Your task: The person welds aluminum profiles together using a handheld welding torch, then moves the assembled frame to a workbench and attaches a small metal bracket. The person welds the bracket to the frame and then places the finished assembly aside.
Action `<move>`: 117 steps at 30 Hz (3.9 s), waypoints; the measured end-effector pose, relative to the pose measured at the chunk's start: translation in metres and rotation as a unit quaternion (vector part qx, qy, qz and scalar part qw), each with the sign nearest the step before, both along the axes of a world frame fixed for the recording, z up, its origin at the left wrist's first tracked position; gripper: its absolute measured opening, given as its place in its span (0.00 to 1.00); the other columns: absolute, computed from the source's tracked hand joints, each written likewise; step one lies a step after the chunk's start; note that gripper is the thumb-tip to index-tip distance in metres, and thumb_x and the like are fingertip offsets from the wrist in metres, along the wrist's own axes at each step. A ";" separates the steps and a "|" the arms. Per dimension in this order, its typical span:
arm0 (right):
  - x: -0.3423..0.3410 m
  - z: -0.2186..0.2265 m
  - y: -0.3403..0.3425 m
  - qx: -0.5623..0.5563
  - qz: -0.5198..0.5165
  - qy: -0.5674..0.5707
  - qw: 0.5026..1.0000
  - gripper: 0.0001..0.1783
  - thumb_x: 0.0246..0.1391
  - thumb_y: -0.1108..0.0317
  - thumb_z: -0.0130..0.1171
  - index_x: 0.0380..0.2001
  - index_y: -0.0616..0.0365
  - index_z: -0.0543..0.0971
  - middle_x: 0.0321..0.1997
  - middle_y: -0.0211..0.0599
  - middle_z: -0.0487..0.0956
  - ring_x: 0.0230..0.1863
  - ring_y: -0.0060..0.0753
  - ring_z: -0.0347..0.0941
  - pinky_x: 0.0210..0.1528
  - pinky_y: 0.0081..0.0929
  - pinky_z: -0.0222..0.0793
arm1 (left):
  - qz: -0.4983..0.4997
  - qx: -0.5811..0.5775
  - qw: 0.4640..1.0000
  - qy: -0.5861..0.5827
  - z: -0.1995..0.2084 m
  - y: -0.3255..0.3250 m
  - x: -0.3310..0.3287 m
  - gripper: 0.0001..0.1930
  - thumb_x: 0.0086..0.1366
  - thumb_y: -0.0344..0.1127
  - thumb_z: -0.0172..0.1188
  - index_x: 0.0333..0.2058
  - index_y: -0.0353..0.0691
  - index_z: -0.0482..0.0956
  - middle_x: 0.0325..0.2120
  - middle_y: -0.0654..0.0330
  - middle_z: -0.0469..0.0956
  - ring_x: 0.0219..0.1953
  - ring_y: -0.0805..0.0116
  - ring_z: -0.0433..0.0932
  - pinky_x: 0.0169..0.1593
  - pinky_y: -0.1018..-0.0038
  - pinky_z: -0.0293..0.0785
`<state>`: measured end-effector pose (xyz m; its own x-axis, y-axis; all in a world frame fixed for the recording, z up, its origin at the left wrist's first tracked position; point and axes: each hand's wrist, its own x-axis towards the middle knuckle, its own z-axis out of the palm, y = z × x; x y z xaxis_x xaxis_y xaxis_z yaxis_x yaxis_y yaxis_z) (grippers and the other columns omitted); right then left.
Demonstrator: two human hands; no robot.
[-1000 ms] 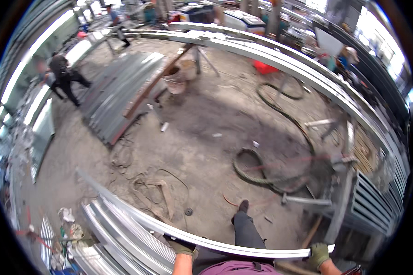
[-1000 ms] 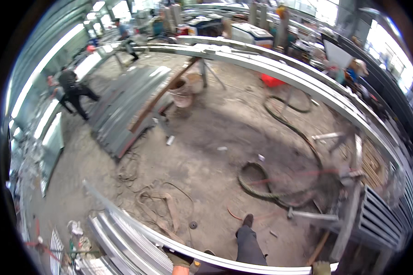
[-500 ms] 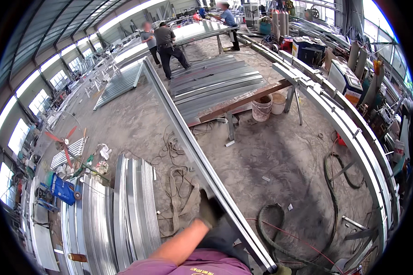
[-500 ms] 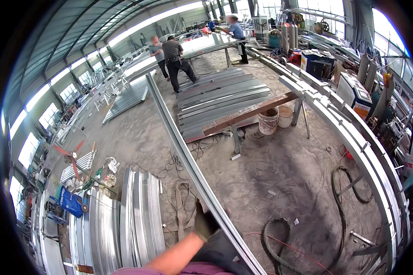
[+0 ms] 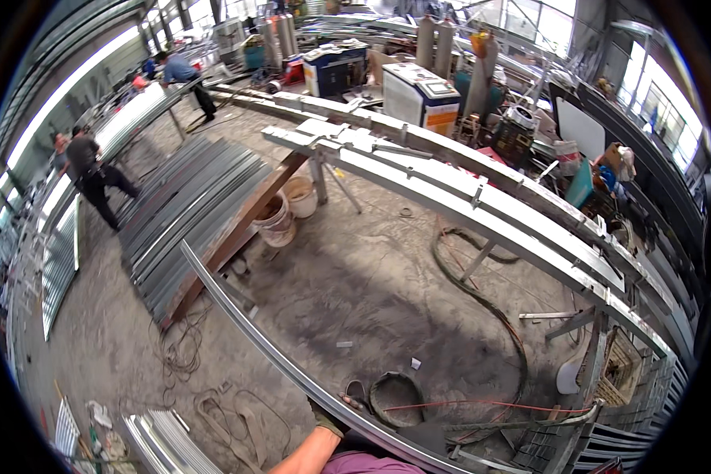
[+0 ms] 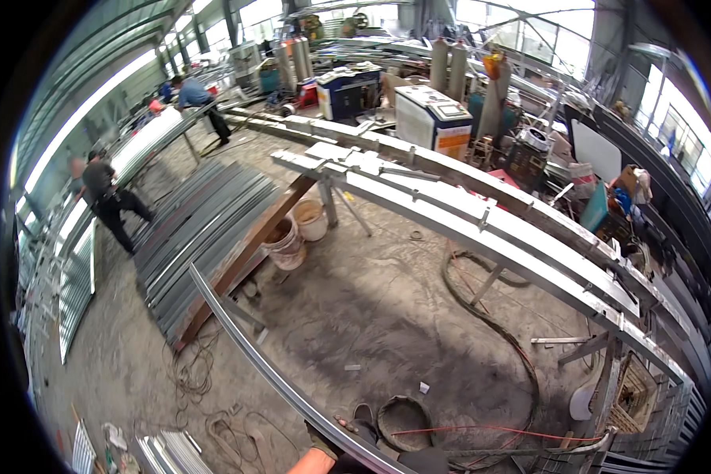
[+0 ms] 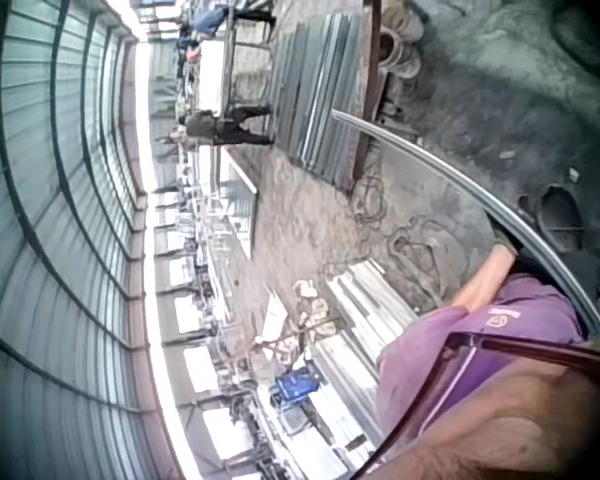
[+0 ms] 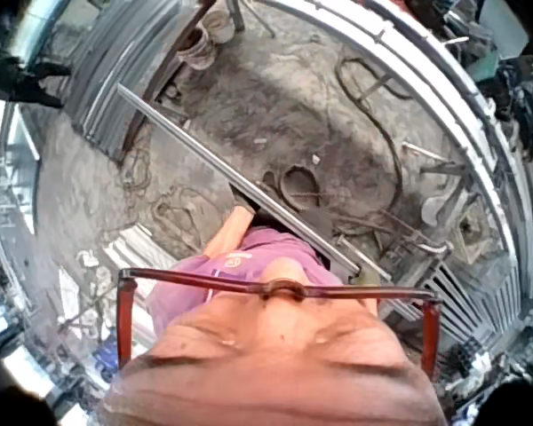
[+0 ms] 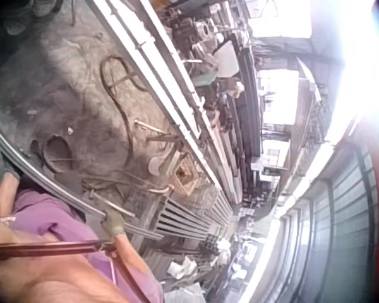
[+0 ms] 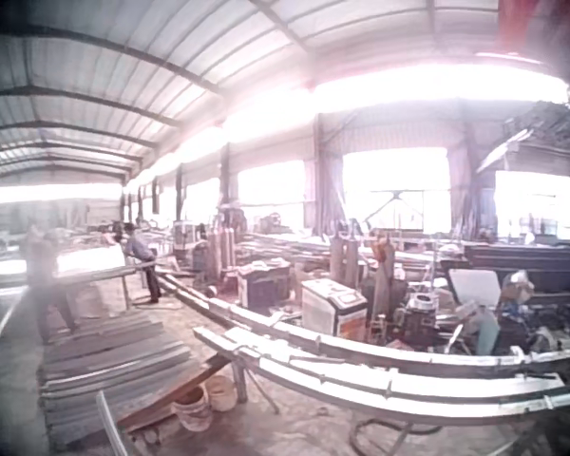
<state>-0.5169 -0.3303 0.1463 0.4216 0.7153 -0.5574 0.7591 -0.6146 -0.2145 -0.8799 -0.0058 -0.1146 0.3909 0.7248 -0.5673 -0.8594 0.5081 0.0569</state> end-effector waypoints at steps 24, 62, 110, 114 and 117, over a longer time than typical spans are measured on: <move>0.211 -0.026 0.463 -0.013 0.032 0.406 0.913 0.55 0.60 0.34 0.71 0.76 0.64 0.68 0.67 0.61 0.81 0.69 0.51 0.79 0.70 0.38 0.72 | -0.121 0.086 0.984 -0.096 0.076 0.280 0.353 0.42 0.68 0.75 0.49 0.41 0.36 0.88 0.37 0.47 0.88 0.43 0.40 0.86 0.56 0.42 0.82; 0.448 -0.013 0.704 -0.051 0.074 0.324 0.942 0.34 0.55 0.58 0.67 0.65 0.56 0.83 0.51 0.58 0.89 0.55 0.53 0.87 0.57 0.45 0.80 | -0.033 -0.035 0.988 -0.147 0.029 0.454 0.556 0.33 0.69 0.73 0.48 0.26 0.49 0.79 0.21 0.54 0.77 0.27 0.53 0.77 0.34 0.53 0.72; 0.528 -0.183 0.740 -0.039 0.093 0.043 0.994 0.20 0.59 0.50 0.70 0.43 0.56 0.91 0.44 0.54 0.90 0.48 0.61 0.87 0.51 0.55 0.82 | -0.104 -0.022 0.994 0.016 0.040 0.471 0.505 0.12 0.65 0.41 0.56 0.24 0.59 0.65 0.20 0.71 0.65 0.24 0.69 0.64 0.35 0.65 0.66; 0.518 -0.135 0.735 -0.004 0.031 0.020 0.999 0.34 0.53 0.34 0.74 0.53 0.48 0.88 0.51 0.54 0.88 0.56 0.62 0.84 0.60 0.54 0.77 | -0.042 -0.093 0.981 -0.168 0.051 0.465 0.507 0.13 0.64 0.49 0.62 0.23 0.55 0.74 0.22 0.69 0.74 0.28 0.69 0.76 0.41 0.64 0.72; 0.503 -0.126 0.734 -0.034 0.016 -0.003 0.999 0.21 0.52 0.54 0.71 0.48 0.50 0.87 0.48 0.52 0.88 0.54 0.62 0.84 0.58 0.55 0.77 | -0.080 0.042 0.977 -0.191 0.044 0.470 0.503 0.13 0.71 0.46 0.60 0.34 0.46 0.87 0.29 0.62 0.85 0.37 0.64 0.83 0.48 0.65 0.74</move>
<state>-0.0136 0.4039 0.0205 0.4019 0.6896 -0.6025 0.7797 -0.6027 -0.1698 -0.3769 0.4646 -0.0709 0.6755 0.6740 -0.2991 -0.7353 0.6458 -0.2056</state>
